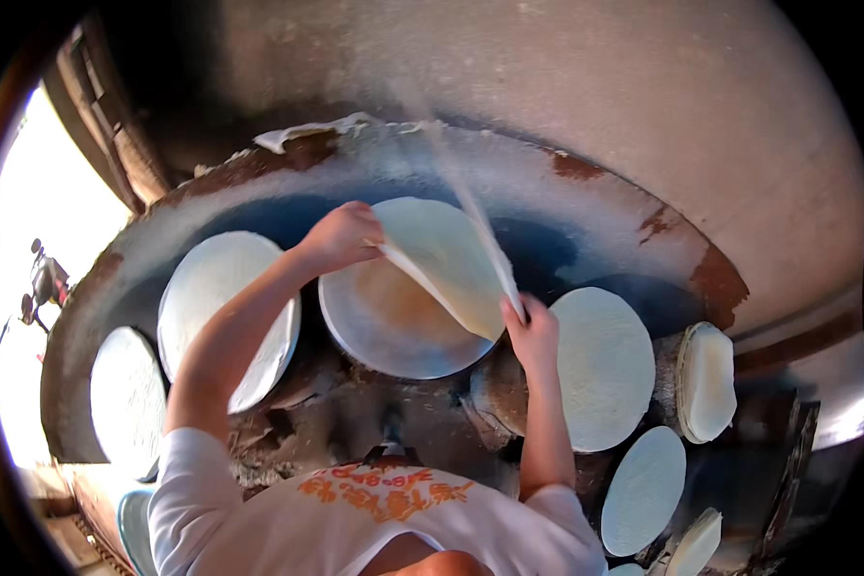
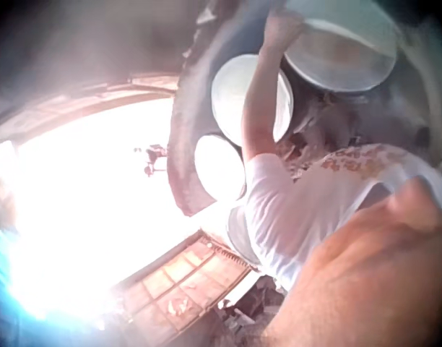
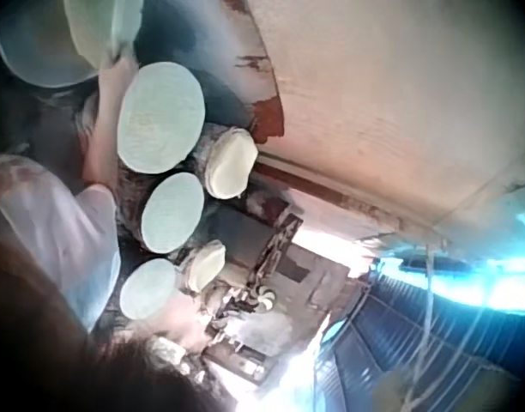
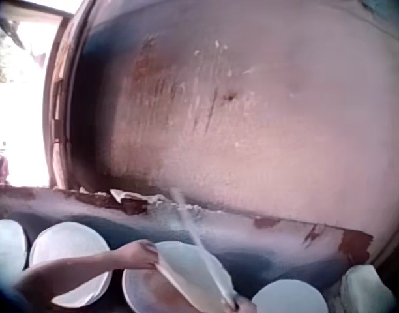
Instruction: The person uses a ladle and a stick to prepare spring roll skins on several heated circular plates, spreading batter in a circular motion and peeling off the cooked skins.
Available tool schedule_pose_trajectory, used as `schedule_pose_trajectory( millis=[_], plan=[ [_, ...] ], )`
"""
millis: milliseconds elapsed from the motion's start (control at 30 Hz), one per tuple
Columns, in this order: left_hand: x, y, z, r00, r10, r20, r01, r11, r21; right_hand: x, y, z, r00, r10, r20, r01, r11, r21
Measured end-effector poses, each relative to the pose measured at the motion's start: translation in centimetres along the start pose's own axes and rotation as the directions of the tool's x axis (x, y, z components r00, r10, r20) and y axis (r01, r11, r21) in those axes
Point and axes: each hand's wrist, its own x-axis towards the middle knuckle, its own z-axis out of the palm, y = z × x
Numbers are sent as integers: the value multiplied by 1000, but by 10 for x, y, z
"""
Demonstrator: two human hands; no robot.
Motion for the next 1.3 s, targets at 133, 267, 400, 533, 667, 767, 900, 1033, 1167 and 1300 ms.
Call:
schedule_pose_trajectory(
  millis=[133,267,400,533,667,767,900,1033,1167,1300],
  plan=[
    [23,37,-45,997,13,-72,-15,1000,-24,-51,51,-52,963,255,-88,-255,967,16],
    [-7,53,-34,987,115,-109,-101,987,128,-72,60,-58,927,347,-143,-350,937,6],
    [-79,98,7,902,-359,-239,366,930,-13,-82,56,-26,949,315,-5,-314,946,83],
    [-194,133,26,857,-437,-273,477,873,101,-87,34,9,962,267,55,-272,951,144],
    [-330,161,22,731,-630,-261,682,689,245,-94,-11,60,958,135,255,-147,989,30],
    [-380,146,-4,646,-679,-349,761,543,354,-112,-51,118,930,124,347,-221,942,254],
    [-410,136,-23,626,-688,-368,779,531,333,-129,-100,150,911,92,403,-219,934,283],
    [-433,104,-50,428,-810,-400,903,394,169,-130,-107,149,950,136,280,-186,969,160],
    [-441,29,-74,275,-842,-464,953,302,17,-117,-107,146,962,127,240,-157,982,109],
    [-437,-68,-64,98,-858,-504,995,86,46,-104,-121,170,884,283,373,-418,836,357]
  ],
)
